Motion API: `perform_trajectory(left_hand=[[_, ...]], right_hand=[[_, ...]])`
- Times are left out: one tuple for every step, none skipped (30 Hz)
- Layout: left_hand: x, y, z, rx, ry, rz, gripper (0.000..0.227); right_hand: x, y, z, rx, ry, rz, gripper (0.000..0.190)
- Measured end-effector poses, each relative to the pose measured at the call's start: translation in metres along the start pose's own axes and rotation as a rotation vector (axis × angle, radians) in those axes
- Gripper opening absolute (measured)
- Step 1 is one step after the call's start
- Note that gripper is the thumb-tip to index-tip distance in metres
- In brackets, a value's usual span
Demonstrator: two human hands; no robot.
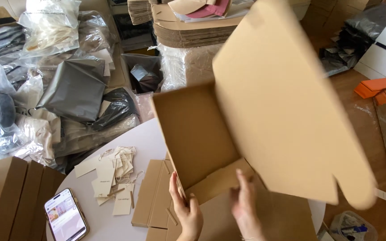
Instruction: The person assembles flat cardboard boxes by folding the flaps and locking the tabs. After assembling several boxes, the person picks up a smartphone and scrolls through apps, including a calendar, before placing the phone back on the table.
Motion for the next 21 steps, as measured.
perform_trajectory(left_hand=[[-0.004,0.02,-0.007,-0.314,-0.029,-0.055,0.081],[-0.003,0.011,-0.007,-0.313,-0.028,-0.056,0.081],[-0.005,0.018,-0.012,-0.482,-0.035,-0.002,0.074],[-0.007,0.023,-0.019,-0.65,-0.042,0.053,0.067],[-0.003,0.012,-0.018,-0.652,-0.038,0.052,0.067],[-0.002,0.01,-0.027,-0.786,-0.068,0.023,0.07],[-0.002,0.008,-0.034,-0.926,-0.098,-0.007,0.073],[-0.003,0.011,-0.033,-0.934,-0.093,-0.008,0.073],[-0.005,0.014,-0.035,-0.943,-0.108,-0.023,0.073],[-0.007,0.017,-0.037,-0.951,-0.123,-0.038,0.074],[-0.008,0.014,-0.038,-0.954,-0.12,-0.039,0.074],[-0.01,0.011,-0.039,-0.952,-0.126,-0.051,0.075],[-0.01,0.007,-0.039,-0.951,-0.135,-0.06,0.076],[-0.011,0.012,-0.039,-0.955,-0.134,-0.057,0.076],[-0.013,0.016,-0.037,-0.937,-0.117,-0.023,0.077],[-0.015,0.019,-0.035,-0.919,-0.1,0.011,0.078],[-0.017,0.02,-0.035,-0.919,-0.096,0.017,0.078],[-0.019,0.017,-0.032,-0.864,-0.093,0.011,0.077],[-0.022,0.015,-0.028,-0.812,-0.087,0.005,0.075],[-0.02,0.004,-0.029,-0.814,-0.08,0.008,0.075],[-0.024,-0.01,-0.034,-0.821,-0.142,0.06,0.089]], right_hand=[[-0.011,0.013,-0.015,-0.16,-0.03,-0.114,0.121],[-0.017,0.011,-0.029,-0.159,-0.03,-0.115,0.121],[-0.038,0.001,-0.048,-0.114,-0.169,0.0,0.088],[-0.057,-0.011,-0.07,-0.071,-0.308,0.115,0.059],[-0.06,-0.01,-0.067,-0.07,-0.311,0.114,0.059],[-0.06,-0.006,-0.062,-0.111,-0.285,0.125,0.053],[-0.064,-0.003,-0.058,-0.153,-0.263,0.139,0.048],[-0.064,0.008,-0.04,-0.153,-0.272,0.14,0.048],[-0.062,0.014,-0.022,-0.117,-0.284,0.174,0.043],[-0.061,0.019,-0.004,-0.082,-0.296,0.207,0.04],[-0.059,0.021,0.005,-0.082,-0.3,0.207,0.04],[-0.061,0.02,0.012,-0.03,-0.347,0.176,0.024],[-0.063,0.021,0.019,0.018,-0.393,0.145,0.015],[-0.059,0.026,0.03,0.015,-0.397,0.147,0.015],[-0.052,0.029,0.042,0.093,-0.354,0.025,0.019],[-0.045,0.032,0.054,0.172,-0.31,-0.097,0.026],[-0.047,0.02,0.033,0.168,-0.313,-0.101,0.026],[-0.053,0.013,0.009,0.09,-0.373,-0.059,0.026],[-0.061,0.006,-0.016,0.013,-0.434,-0.016,0.027],[-0.059,0.019,0.008,0.01,-0.44,-0.021,0.027],[-0.056,0.028,0.032,0.04,-0.445,0.008,0.028]])
Point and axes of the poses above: each hand's wrist, its own z-axis towards the middle knuckle, its own x-axis out of the back of the hand, y = z × x, the point moved 10 cm from there along z, towards the middle knuckle, and after that the axes turned 15 degrees about y, right-handed, at the moved point
